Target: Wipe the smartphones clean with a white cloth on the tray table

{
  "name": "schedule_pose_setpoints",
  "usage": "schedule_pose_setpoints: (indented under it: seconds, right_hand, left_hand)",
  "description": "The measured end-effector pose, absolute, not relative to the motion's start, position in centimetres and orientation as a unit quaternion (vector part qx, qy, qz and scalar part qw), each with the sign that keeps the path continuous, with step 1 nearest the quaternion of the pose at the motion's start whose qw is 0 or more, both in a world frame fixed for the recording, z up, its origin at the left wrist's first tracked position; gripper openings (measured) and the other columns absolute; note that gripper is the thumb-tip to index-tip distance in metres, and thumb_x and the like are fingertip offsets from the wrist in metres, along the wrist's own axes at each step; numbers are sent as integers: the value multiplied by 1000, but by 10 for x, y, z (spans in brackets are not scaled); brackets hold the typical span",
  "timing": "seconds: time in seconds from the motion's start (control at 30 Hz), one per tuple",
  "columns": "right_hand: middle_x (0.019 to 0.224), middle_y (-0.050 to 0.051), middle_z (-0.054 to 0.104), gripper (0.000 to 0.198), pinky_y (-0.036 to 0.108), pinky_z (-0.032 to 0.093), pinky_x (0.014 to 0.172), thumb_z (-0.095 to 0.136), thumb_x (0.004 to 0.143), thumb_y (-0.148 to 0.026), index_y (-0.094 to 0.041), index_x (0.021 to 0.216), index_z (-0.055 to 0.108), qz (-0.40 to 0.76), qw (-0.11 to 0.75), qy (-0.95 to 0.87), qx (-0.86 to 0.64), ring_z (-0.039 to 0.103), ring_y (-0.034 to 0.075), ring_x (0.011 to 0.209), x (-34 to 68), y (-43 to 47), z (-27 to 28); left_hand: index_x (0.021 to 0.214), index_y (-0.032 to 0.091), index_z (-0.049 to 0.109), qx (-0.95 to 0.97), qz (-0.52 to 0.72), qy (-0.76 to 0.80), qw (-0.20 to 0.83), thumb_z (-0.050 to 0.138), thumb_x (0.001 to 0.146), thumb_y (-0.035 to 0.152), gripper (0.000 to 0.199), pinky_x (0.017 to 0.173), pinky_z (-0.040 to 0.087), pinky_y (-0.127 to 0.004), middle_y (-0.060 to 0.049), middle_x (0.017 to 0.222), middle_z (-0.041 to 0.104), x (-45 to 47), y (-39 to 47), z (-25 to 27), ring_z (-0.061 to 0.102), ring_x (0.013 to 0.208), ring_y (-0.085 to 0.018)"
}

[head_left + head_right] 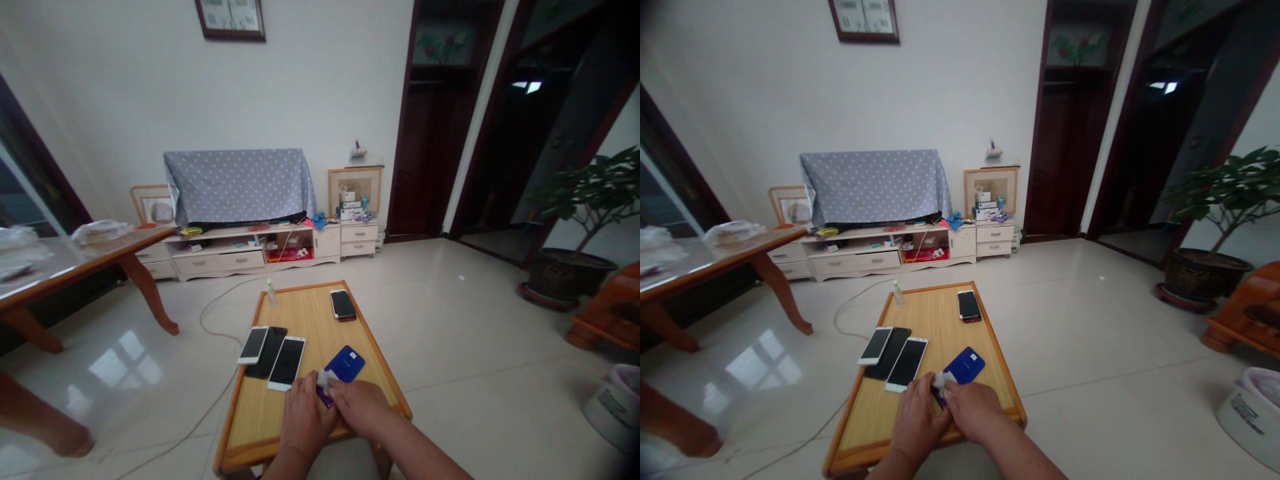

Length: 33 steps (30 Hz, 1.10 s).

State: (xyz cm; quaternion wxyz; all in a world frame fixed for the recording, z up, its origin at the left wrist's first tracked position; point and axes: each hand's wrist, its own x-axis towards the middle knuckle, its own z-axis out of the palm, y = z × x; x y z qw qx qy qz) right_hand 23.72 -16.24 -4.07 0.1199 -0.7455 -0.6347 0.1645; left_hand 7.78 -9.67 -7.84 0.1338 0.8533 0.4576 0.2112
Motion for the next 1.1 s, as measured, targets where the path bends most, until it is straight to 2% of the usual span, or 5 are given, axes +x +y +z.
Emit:
schedule_pose_setpoints:
  seconds: [0.17, 0.43, 0.77, 0.97, 1.1]
  right_hand:
    - [108, 12, 76, 56, 38, 48, 82, 22, 102, -51, -29, 140, 57, 139, 112, -561, -809, 70, 29, 98, 263, -154, -34]
    - [108, 5, 76, 46, 35, 48, 80, 29, 101, -49, -39, 134, 60, 157, 113, -655, -731, 71, 27, 96, 228, -155, -43]
    - [116, 15, 73, 52, 38, 46, 87, 32, 101, -43, -22, 146, 51, 150, 104, -518, -835, 69, 28, 106, 282, -130, -48]
    - [106, 10, 75, 29, 32, 43, 80, 47, 95, -30, -26, 111, 71, 116, 101, -521, -840, 68, 25, 101, 283, -143, -55]
    - [97, 8, 71, 23, 28, 40, 72, 48, 93, -28, -23, 89, 70, 73, 142, -515, -842, 66, 21, 89, 285, -148, -53]
  left_hand:
    - [130, 18, 52, 853, 221, 455, 130, 63, 78, 36, 57, 102, 37, -36, -11, 119, 64, 78, -96, -80, 56, 115, -28]
    - [131, 17, 51, 852, 201, 462, 145, 60, 79, 30, 55, 105, 36, -36, -11, 123, 63, 79, -95, -80, 54, 119, -27]
    - [129, 17, 53, 851, 210, 460, 139, 64, 78, 36, 56, 101, 38, -36, -11, 116, 63, 82, -98, -76, 56, 113, -27]
    - [126, 18, 55, 851, 210, 457, 151, 64, 77, 36, 53, 100, 36, -35, -9, 115, 63, 82, -99, -70, 54, 114, -27]
    - [126, 19, 55, 851, 210, 457, 150, 64, 77, 36, 53, 100, 36, -35, -9, 114, 64, 81, -98, -72, 54, 113, -27]
